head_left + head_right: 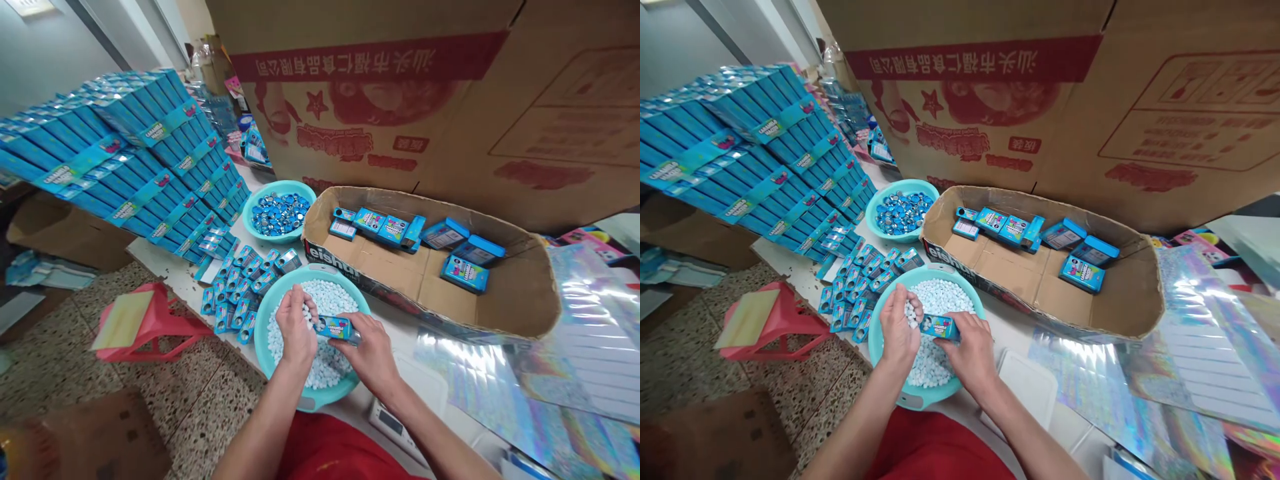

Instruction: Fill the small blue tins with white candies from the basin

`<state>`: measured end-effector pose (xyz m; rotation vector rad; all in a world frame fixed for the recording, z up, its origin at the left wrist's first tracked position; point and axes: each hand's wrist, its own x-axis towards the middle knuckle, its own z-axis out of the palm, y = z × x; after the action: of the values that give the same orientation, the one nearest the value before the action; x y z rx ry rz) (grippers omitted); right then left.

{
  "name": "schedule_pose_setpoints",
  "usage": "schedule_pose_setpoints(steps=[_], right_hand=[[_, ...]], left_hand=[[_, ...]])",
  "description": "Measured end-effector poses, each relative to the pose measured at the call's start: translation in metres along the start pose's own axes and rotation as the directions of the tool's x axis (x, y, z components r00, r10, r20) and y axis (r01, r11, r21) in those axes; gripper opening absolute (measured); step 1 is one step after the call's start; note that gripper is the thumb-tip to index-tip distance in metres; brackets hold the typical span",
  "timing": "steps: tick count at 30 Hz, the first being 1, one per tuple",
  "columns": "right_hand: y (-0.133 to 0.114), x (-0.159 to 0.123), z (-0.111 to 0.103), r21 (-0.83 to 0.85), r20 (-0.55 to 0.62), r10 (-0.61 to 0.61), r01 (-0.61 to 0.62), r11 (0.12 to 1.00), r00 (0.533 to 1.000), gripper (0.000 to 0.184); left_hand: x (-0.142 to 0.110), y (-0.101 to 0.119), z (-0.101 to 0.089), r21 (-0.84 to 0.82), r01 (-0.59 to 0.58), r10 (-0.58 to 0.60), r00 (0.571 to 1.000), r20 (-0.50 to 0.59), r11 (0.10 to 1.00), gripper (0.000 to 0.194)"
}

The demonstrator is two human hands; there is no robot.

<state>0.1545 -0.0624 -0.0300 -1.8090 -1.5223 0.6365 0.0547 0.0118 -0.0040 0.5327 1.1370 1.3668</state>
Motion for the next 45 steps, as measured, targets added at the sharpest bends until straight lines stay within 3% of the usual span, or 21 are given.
schedule_pose_setpoints(steps=[6,13,18,22,26,28,32,38,45], right_hand=[[0.005,0.002,0.008,0.001,0.021,0.035,-0.035,0.999,0.999,0.027],[0.005,-0.001,0.008,0.061,0.000,0.026,-0.026,0.998,1.000,0.027],[0.003,-0.001,0.010,0.115,0.007,0.042,-0.043,0.992,0.999,0.028],[0.004,-0.002,0.008,0.235,0.006,0.078,-0.078,0.969,0.997,0.028],[0.013,-0.008,-0.001,0.462,0.058,0.194,-0.198,0.864,0.979,0.031],[0.020,-0.012,-0.006,0.498,0.063,0.241,-0.240,0.833,0.969,0.034],[0.024,-0.016,-0.006,0.431,0.031,0.243,-0.232,0.872,0.970,0.031],[0.009,-0.012,0.000,0.297,0.006,0.146,-0.141,0.944,0.989,0.025],[0.008,-0.009,0.002,0.382,0.034,0.174,-0.173,0.908,0.984,0.027]], left_hand=[[0.008,-0.012,-0.004,0.095,-0.040,0.038,0.999,0.030,0.995,0.046],[0.004,-0.005,-0.003,0.095,-0.051,0.045,0.997,0.067,0.994,0.045],[0.003,-0.007,-0.003,0.097,-0.034,0.031,0.999,0.030,0.995,0.047],[0.001,-0.001,-0.003,0.084,-0.013,0.010,0.999,0.042,0.996,0.048],[0.004,0.015,-0.008,-0.013,0.008,-0.007,0.999,0.052,1.000,0.051],[0.007,0.019,-0.011,-0.023,0.025,-0.024,0.999,0.032,0.999,0.052],[0.002,0.016,-0.009,-0.005,0.049,-0.049,0.998,0.038,0.999,0.050],[-0.015,0.000,0.003,0.057,-0.028,0.022,0.994,0.103,0.998,0.047],[-0.007,0.001,0.000,0.071,-0.017,0.011,0.997,0.075,0.997,0.049]])
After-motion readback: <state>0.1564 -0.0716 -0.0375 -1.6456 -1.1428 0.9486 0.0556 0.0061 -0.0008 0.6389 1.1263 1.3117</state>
